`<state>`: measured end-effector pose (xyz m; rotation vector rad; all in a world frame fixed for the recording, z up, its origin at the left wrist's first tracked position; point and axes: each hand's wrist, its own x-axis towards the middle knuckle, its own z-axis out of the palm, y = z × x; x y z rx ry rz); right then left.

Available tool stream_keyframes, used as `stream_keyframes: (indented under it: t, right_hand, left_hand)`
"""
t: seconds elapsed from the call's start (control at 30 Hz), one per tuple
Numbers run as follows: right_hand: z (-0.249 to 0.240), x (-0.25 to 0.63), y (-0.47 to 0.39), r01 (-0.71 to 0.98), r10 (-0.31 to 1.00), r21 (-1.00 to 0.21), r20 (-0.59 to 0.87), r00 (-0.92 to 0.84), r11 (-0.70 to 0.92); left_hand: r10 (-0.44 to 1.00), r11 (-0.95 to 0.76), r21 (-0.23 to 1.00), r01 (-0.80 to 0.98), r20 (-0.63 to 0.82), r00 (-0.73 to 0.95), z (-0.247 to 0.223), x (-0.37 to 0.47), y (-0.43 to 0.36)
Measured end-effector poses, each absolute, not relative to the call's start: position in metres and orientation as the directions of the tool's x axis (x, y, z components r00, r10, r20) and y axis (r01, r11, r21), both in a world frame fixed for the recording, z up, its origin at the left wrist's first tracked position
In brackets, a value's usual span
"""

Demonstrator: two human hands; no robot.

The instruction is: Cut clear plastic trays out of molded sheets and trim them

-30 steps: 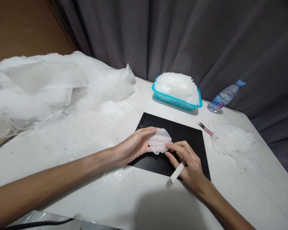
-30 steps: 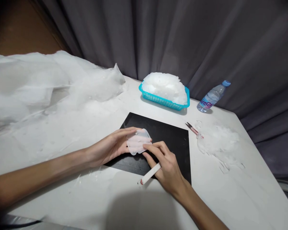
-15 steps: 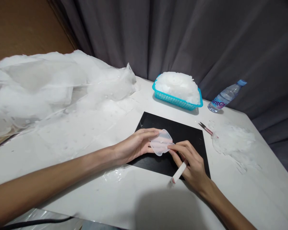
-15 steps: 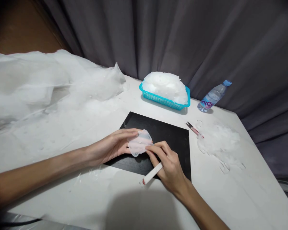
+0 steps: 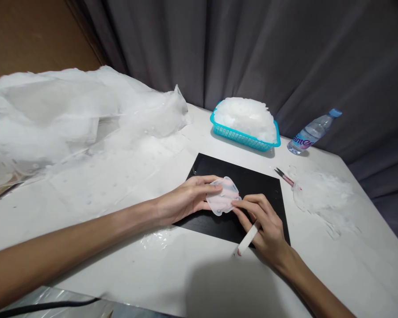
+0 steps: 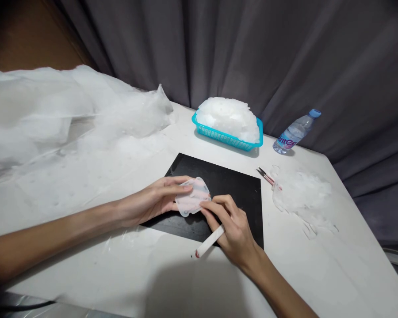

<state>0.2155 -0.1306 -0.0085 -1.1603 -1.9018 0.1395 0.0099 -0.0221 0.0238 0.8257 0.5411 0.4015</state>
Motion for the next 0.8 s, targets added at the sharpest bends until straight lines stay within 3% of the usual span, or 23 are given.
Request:
stream_keyframes:
  t: [0.33, 0.7, 0.8]
  right_hand:
    - [-0.0102, 0.2194, -0.1310, 0.686, 0.767, -0.466, 0.605, -0.213, 0.559]
    - [-0.0113, 0.2234, -0.1302, 0.753, 0.742, -0.327, 0.598, -0.303, 0.571]
    - [-0.0109, 0.2225, -0.1304, 0.760, 0.752, -0.346, 0.601, -0.271, 0.550]
  left_hand:
    - [0.533, 0.617, 0.774, -0.144, -0.276, 0.800, 0.0223, 0.0095, -0.0213]
    - [0.479, 0.702, 0.690, -0.178, -0.271, 0.835, 0.0263, 0.0106, -0.0196]
    - [0.478, 0.709, 0.680, -0.187, -0.269, 0.836, 0.0266, 0.0099, -0.0197]
